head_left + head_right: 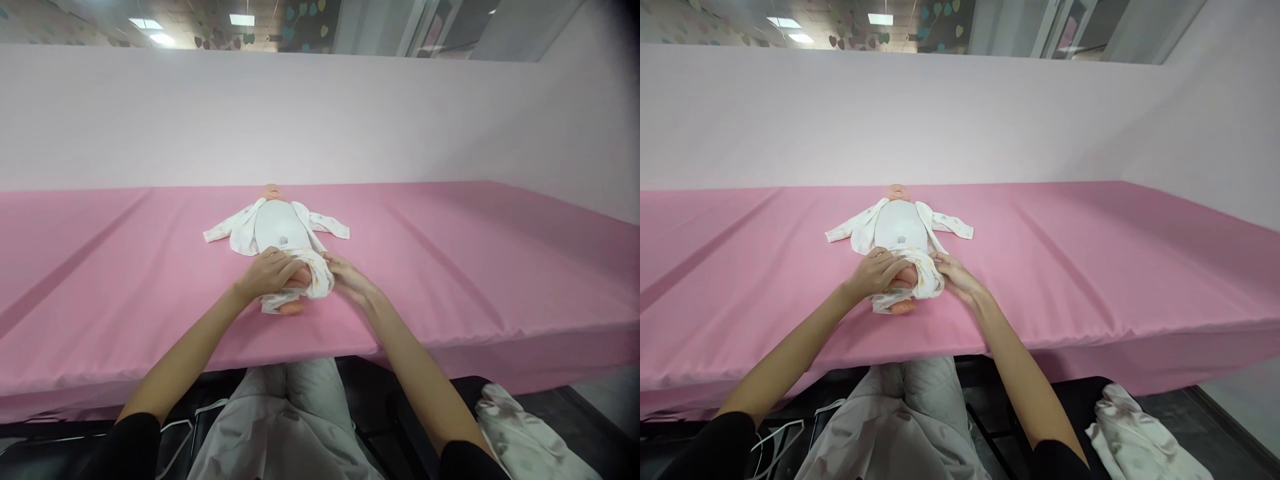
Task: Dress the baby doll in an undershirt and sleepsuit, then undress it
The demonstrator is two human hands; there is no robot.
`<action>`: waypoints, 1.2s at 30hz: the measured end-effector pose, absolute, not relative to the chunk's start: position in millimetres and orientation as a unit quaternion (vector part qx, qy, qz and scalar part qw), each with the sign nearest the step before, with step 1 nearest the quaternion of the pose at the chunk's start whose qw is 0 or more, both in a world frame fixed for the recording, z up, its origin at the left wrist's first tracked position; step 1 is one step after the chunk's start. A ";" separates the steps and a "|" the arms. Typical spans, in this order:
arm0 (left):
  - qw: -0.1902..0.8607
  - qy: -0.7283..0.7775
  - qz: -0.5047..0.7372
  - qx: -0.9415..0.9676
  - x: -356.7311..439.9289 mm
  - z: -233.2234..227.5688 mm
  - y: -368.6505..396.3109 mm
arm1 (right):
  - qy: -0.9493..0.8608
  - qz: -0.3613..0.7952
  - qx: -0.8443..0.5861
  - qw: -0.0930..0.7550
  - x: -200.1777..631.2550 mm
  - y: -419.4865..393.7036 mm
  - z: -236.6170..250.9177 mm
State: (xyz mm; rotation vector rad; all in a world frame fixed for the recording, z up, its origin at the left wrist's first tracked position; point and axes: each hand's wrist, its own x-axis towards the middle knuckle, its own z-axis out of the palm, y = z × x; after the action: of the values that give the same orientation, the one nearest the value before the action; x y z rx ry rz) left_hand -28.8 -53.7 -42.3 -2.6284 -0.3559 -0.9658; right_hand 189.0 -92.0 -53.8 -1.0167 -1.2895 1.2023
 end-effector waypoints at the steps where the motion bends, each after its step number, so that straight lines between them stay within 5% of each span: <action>1: 0.161 -0.127 -0.337 -0.919 -28.2 -42.1 -54.4 | -0.523 0.527 -0.413 0.528 189.8 -89.4 -53.5; 5: 0.214 -0.114 -0.331 -0.912 -25.4 -42.7 -57.1 | -0.489 0.540 -0.381 0.569 191.0 -68.1 -53.2; 16: 0.235 -0.065 -0.296 -0.924 -14.0 -54.9 -70.7 | -0.544 0.267 -0.463 0.646 173.4 1.4 -77.7; 28: 0.114 -0.126 -0.266 -0.949 6.2 -51.8 -96.4 | -0.470 0.458 -0.460 0.598 189.5 2.9 -80.6; 36: -0.055 -0.371 -0.484 -0.791 -15.6 -41.9 -47.7 | -0.419 0.583 -0.331 0.613 195.0 -3.8 -67.7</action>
State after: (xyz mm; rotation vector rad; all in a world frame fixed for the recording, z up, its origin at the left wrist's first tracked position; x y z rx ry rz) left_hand -15.6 -47.7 -41.9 -2.5751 -1.2078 -1.5769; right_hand 195.0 -3.8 -67.7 -0.7623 -0.9661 1.3448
